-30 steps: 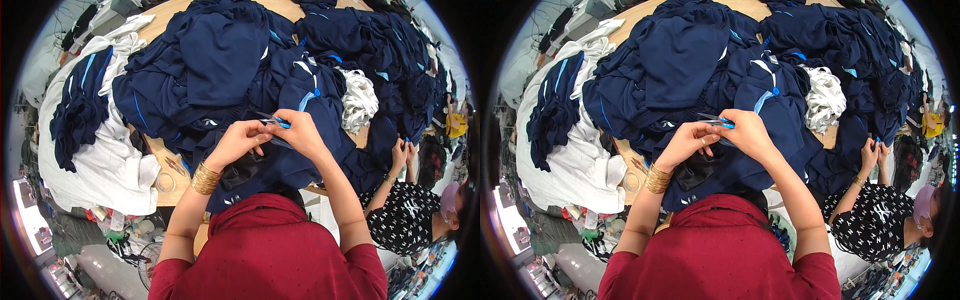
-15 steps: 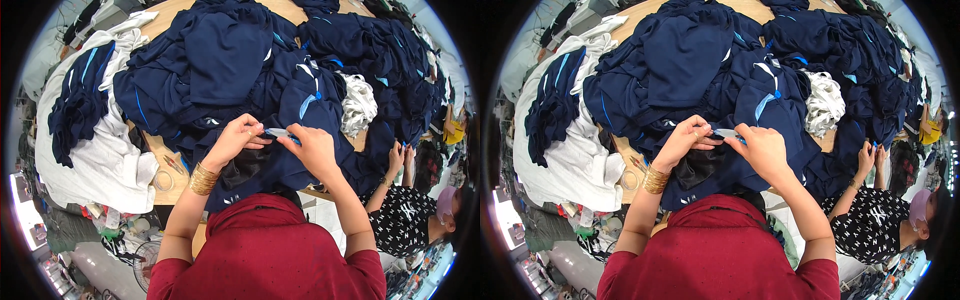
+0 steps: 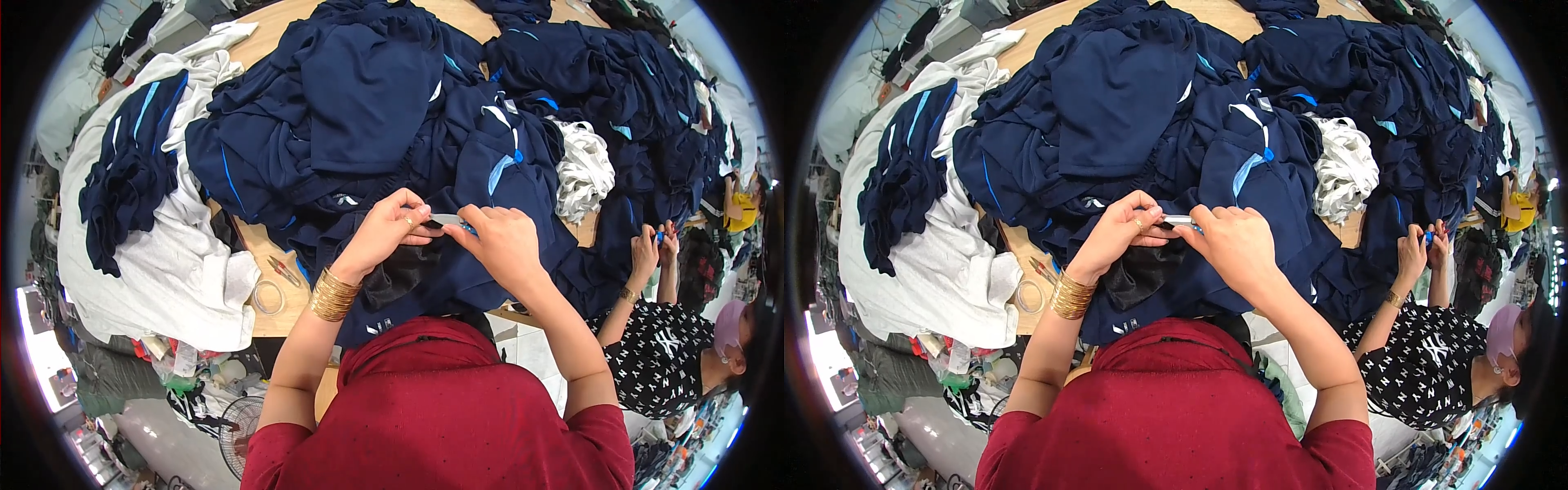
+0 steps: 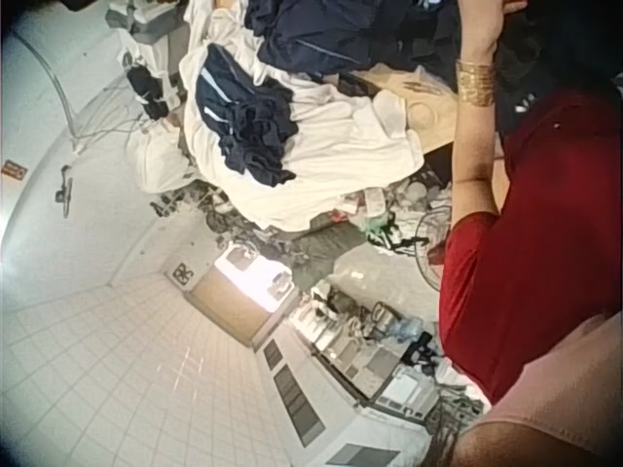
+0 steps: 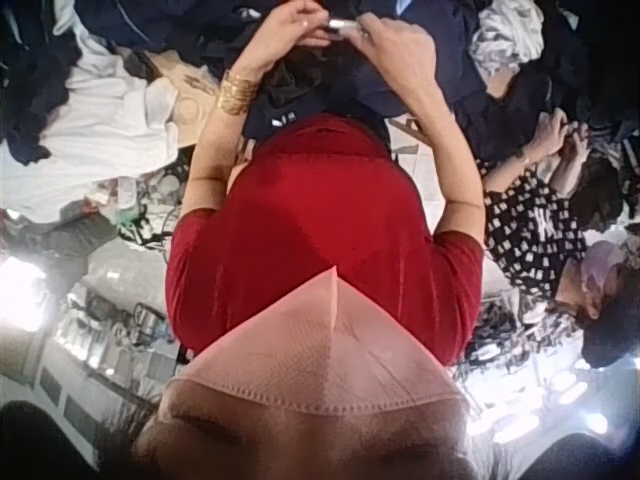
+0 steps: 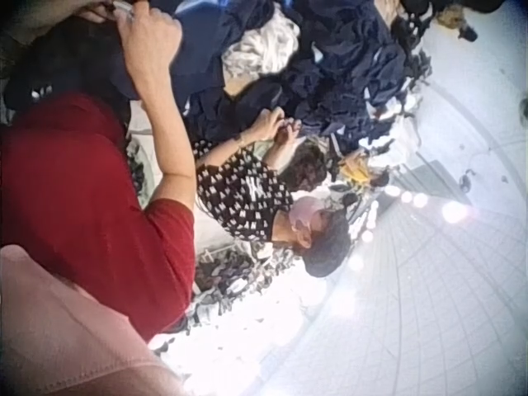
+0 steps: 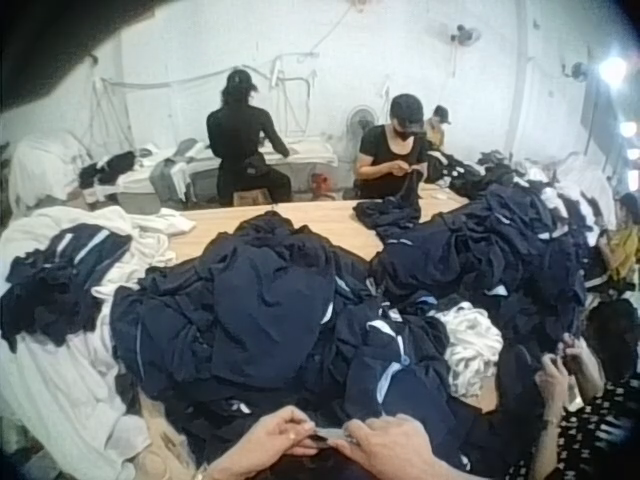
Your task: The recorder uses thread snips to trim excess threads and inspect blue athletic garments on a large work table.
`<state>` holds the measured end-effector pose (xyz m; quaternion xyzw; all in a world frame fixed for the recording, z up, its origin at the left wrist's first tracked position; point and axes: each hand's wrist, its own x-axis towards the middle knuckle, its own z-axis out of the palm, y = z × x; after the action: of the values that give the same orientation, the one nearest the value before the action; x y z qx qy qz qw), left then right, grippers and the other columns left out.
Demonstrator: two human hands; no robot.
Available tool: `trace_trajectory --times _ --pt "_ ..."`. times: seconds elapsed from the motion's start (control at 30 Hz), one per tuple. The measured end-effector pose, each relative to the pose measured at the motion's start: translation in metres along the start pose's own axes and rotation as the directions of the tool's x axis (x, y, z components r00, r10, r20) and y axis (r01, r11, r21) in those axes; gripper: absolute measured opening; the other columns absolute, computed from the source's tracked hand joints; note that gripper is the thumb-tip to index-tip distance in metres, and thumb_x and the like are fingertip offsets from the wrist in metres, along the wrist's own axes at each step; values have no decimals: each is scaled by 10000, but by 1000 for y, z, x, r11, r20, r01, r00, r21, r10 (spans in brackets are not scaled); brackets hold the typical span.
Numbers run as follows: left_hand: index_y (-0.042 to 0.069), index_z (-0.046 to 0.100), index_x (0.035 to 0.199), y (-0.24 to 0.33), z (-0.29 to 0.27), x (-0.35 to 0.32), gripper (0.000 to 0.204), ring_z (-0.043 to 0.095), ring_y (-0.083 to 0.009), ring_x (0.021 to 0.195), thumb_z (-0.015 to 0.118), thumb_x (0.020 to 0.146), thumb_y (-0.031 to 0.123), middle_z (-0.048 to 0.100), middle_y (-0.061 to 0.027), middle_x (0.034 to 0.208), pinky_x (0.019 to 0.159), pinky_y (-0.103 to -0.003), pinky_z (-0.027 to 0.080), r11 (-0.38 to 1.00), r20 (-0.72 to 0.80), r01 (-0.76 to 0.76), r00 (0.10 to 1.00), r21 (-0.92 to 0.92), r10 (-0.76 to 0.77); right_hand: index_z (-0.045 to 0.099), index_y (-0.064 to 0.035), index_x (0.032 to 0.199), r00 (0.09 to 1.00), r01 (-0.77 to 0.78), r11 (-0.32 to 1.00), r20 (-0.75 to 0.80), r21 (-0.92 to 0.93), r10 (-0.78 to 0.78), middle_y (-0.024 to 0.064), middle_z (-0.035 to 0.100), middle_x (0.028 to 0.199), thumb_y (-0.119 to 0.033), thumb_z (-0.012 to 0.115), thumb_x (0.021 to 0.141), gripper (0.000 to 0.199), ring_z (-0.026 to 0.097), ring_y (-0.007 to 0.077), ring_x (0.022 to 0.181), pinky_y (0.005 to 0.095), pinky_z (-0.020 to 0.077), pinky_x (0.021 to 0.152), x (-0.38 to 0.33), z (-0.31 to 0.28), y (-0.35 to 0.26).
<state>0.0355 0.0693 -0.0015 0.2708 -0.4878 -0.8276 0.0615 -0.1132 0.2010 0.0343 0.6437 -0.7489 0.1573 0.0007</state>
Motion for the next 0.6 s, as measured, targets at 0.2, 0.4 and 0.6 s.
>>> trace_trajectory --times 0.2,0.4,0.6 --pt "38 475 944 0 -1 0 143 644 -206 903 498 937 179 591 -77 933 762 -265 537 1000 10 5 1000 7 -5 534 -105 710 1000 16 1000 -5 -21 -16 27 535 562 -338 628 796 266 583 189 557 311 424 540 1 -3 -2" --pt "40 477 937 0 -1 0 141 645 -191 887 494 939 180 609 -87 941 755 -259 538 1000 6 12 1000 8 -12 534 -103 702 1000 24 999 -4 -21 -24 29 536 560 -329 629 792 261 584 191 559 308 419 537 1 -2 -1" --pt "34 469 945 2 1 -2 155 650 -191 872 476 946 189 623 -124 997 749 -257 539 1000 0 -7 1000 15 7 542 -99 712 1000 20 1000 4 -6 -20 35 524 542 -341 639 788 272 570 204 539 328 419 525 -1 -1 1"
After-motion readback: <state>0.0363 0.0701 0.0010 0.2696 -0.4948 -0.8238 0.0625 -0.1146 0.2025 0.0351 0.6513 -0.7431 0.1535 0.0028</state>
